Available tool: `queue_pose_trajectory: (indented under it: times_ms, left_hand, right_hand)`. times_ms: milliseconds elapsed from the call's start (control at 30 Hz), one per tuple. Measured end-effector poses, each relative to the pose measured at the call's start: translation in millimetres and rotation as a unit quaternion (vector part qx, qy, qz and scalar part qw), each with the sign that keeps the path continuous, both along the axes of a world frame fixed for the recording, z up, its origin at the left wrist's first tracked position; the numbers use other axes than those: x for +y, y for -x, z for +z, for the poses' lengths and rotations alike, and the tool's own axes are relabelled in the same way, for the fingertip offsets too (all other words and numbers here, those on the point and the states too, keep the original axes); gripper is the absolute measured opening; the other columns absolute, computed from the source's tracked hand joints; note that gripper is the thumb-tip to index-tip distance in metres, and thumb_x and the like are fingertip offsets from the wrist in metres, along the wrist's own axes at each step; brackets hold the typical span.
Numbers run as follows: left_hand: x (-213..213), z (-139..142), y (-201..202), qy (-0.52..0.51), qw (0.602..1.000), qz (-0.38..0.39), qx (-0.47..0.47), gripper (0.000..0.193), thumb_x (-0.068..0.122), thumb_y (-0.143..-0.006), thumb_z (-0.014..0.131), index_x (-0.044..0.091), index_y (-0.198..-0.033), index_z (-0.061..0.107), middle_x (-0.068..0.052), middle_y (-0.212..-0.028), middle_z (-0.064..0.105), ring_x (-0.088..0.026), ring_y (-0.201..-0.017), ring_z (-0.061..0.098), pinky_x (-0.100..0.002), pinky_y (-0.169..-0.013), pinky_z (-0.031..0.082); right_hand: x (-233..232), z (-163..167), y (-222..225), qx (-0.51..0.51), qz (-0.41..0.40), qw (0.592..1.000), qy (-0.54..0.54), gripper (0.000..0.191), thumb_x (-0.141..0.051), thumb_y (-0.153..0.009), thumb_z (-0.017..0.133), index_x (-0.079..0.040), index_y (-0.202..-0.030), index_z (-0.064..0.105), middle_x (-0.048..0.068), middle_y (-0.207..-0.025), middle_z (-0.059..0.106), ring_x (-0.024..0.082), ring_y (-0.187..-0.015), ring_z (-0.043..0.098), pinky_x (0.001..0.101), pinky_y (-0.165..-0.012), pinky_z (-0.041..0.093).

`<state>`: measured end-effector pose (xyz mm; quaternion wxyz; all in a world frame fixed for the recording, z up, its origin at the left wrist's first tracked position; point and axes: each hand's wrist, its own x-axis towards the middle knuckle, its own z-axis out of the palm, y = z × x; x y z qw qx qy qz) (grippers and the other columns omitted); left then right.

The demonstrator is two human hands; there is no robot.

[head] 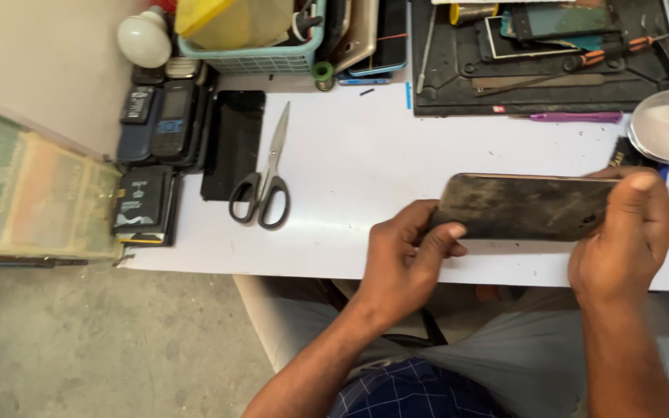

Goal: The person assembles a smartphone by inserting a battery into the chassis, attaching the back cover, and then connecting the motherboard to the screen assembly. The person handles the battery, back cover, screen, and motherboard, and places the assembled unit on the desk.

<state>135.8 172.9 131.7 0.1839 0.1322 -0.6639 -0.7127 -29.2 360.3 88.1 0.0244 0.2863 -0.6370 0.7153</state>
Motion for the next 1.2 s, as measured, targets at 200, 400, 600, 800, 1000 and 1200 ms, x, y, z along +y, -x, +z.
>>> queue_pose_trajectory:
  times_ms: [200,400,600,800,1000,1200]
  left_hand:
    - [22.7,8.2,-12.0,0.044,0.998,-0.021,0.033,0.029,0.02,-0.108,0.062,-0.007,-0.119,0.063,-0.016,-0.094,0.074,-0.021,-0.087,0.078,-0.029,-0.068,0.067]
    - [23.8,24.8,-17.0,0.167,0.986,-0.03,0.009,0.037,0.019,-0.102,0.064,-0.009,-0.126,0.059,-0.017,-0.084,0.073,-0.022,-0.065,0.073,-0.029,-0.053,0.058]
    - [26.1,23.7,-11.3,0.109,0.993,0.021,0.031,0.03,0.018,-0.103,0.065,-0.01,-0.116,0.063,-0.013,-0.073,0.071,-0.017,-0.058,0.068,-0.029,-0.048,0.051]
    - [19.2,32.3,-13.9,0.153,0.988,-0.005,-0.026,0.064,0.024,-0.098,0.071,-0.009,-0.146,0.044,-0.021,-0.1,0.071,-0.024,-0.077,0.074,-0.033,-0.066,0.059]
    - [6.8,50.1,-0.1,0.577,0.811,0.083,0.052,0.107,0.035,-0.059,0.086,0.001,-0.147,0.036,-0.026,-0.147,0.048,-0.044,-0.14,0.045,-0.06,-0.115,0.031]
    - [4.8,55.3,20.2,0.535,0.845,-0.01,-0.022,0.11,0.036,-0.063,0.092,-0.004,-0.151,0.041,-0.02,-0.12,0.058,-0.036,-0.108,0.058,-0.052,-0.098,0.043]
  right_hand:
    - [-0.1,-20.9,11.4,-0.008,-0.133,0.99,-0.038,0.059,-0.043,-0.126,0.032,-0.002,-0.084,0.037,0.002,-0.079,0.039,0.01,-0.072,0.037,0.0248,-0.069,0.035]
    - [-2.2,-14.5,23.4,-0.023,-0.069,0.997,0.033,0.05,-0.038,-0.127,0.032,-0.004,-0.092,0.043,0.002,-0.086,0.047,0.01,-0.076,0.049,0.0252,-0.072,0.045]
    - [-11.6,8.7,11.9,-0.015,-0.116,0.993,-0.021,0.053,-0.039,-0.124,0.038,-0.007,-0.082,0.04,-0.001,-0.076,0.041,0.007,-0.066,0.039,0.0258,-0.064,0.034]
    - [-30.1,40.8,2.9,-0.029,-0.144,0.985,-0.088,0.058,-0.04,-0.121,0.043,-0.009,-0.072,0.036,-0.004,-0.065,0.035,0.004,-0.056,0.03,0.0264,-0.055,0.024]
    - [-34.2,70.2,-9.6,0.036,-0.124,0.959,-0.254,0.055,-0.038,-0.12,0.045,-0.008,-0.073,0.045,-0.004,-0.061,0.038,0.005,-0.052,0.033,0.0282,-0.05,0.026]
    - [-35.7,87.0,-15.5,-0.044,-0.043,0.98,-0.188,0.047,-0.037,-0.116,0.053,-0.003,-0.083,0.055,-0.003,-0.072,0.045,0.006,-0.066,0.036,0.0259,-0.056,0.029]
